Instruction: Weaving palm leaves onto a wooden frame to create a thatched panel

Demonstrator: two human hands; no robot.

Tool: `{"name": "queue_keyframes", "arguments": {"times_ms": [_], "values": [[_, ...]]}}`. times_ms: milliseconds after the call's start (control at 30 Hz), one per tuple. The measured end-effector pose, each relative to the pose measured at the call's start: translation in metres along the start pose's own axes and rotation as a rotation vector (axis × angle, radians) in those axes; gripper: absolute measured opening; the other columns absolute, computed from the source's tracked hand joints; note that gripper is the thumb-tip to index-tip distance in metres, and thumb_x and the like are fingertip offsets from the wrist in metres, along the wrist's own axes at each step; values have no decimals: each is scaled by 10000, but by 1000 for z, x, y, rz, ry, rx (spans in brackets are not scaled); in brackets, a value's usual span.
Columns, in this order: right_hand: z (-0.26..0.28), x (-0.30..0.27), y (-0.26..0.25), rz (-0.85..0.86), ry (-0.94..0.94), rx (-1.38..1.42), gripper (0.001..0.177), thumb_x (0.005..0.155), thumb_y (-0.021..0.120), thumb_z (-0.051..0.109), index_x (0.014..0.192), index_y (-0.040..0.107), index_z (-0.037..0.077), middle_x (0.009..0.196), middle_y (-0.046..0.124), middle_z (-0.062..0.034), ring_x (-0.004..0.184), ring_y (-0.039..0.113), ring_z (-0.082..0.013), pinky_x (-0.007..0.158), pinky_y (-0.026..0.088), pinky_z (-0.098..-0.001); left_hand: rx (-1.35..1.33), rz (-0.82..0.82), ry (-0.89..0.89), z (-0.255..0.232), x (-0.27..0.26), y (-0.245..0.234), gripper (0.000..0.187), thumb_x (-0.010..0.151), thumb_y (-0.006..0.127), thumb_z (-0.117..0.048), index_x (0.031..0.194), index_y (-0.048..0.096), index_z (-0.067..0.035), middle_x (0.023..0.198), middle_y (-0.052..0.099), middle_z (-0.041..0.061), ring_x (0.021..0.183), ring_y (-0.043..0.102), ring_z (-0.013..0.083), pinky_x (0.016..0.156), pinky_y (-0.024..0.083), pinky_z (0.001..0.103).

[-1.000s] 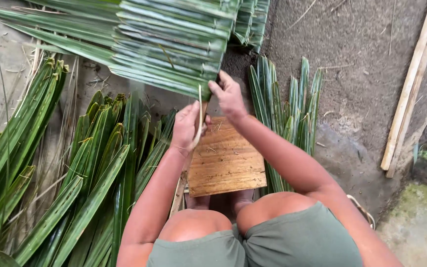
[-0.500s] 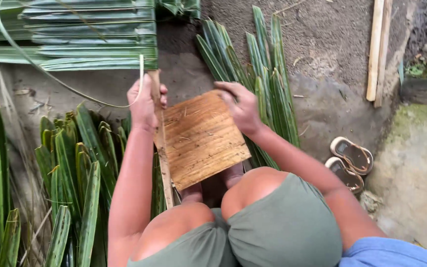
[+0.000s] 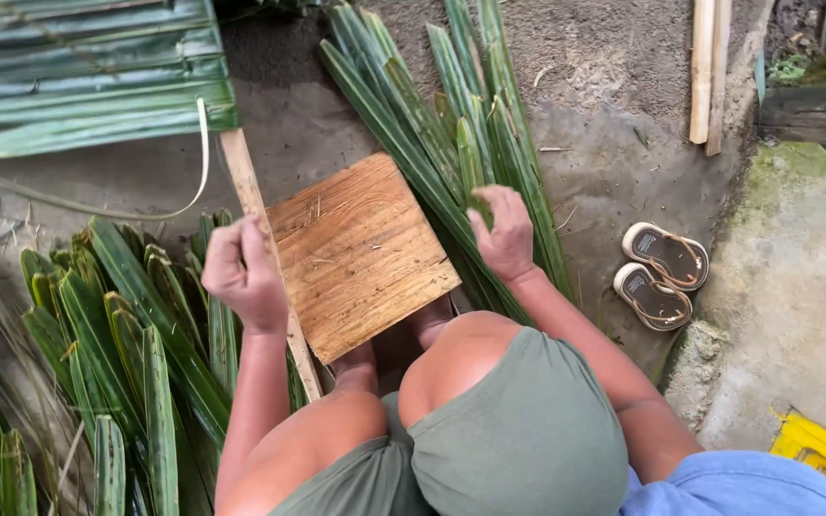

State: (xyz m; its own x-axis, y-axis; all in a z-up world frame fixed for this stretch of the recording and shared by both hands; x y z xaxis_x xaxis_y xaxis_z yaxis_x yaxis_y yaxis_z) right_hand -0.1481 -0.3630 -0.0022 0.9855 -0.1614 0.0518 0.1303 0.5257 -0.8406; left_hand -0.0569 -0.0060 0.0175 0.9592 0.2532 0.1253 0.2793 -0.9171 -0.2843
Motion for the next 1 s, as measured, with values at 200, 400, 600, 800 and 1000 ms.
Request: {"name": "queue_keyframes", "arguments": {"times_ms": [200, 400, 600, 800, 1000], "values": [[-74, -3, -16, -164, 329, -29, 484, 913, 792, 173, 1302, 536, 42, 1180, 521, -146, 1047, 589, -345, 974, 493, -480, -50, 217, 51, -47, 3, 23, 126, 1016, 661, -3, 980, 782, -7, 675, 649, 87, 575, 539, 173, 600, 480, 314], [-134, -45, 5, 43, 554, -233, 603, 724, 925, 416, 1135, 578, 144, 1057, 553, -55, 1019, 610, -348, 935, 499, -523, -76, 338, 23, -67, 1, 34, 128, 1000, 658, 6, 1022, 781, -19, 706, 649, 100, 613, 588, 194, 599, 502, 326], [-147, -27, -5, 107, 652, -14, 550, 742, 912, 408, 1118, 596, 161, 963, 661, -71, 951, 675, -288, 852, 543, -473, -94, 395, -32, -70, -2, 36, 118, 992, 667, -7, 1016, 782, -21, 697, 649, 105, 595, 574, 189, 581, 489, 331], [-74, 42, -34, 201, 798, 1086, 407, 981, 603, 397, 1205, 654, 61, 985, 763, -206, 874, 776, -276, 818, 636, -392, -145, 511, -214, -51, -15, 52, 139, 1006, 635, -11, 1021, 773, -1, 728, 674, 125, 648, 570, 173, 608, 480, 315], [-2, 105, -26, 481, 751, 1473, 557, 1039, 470, 440, 1350, 632, 7, 1117, 748, -227, 996, 768, -316, 888, 647, -435, -201, 715, -278, -62, -19, 73, 121, 950, 723, -109, 1014, 788, -29, 884, 764, 162, 823, 733, 256, 729, 556, 387]]}}
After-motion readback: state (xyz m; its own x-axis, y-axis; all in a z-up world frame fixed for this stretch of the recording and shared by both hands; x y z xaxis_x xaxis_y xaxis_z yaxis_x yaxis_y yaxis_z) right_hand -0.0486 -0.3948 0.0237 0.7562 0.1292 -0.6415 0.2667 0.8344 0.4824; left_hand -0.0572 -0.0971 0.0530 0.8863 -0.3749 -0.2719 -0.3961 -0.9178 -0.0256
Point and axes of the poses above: each hand's wrist, its own x-axis towards the middle knuckle, its own y-axis out of the palm, z = x × y, the point moved 3 cm from there along x, towards the middle knuckle
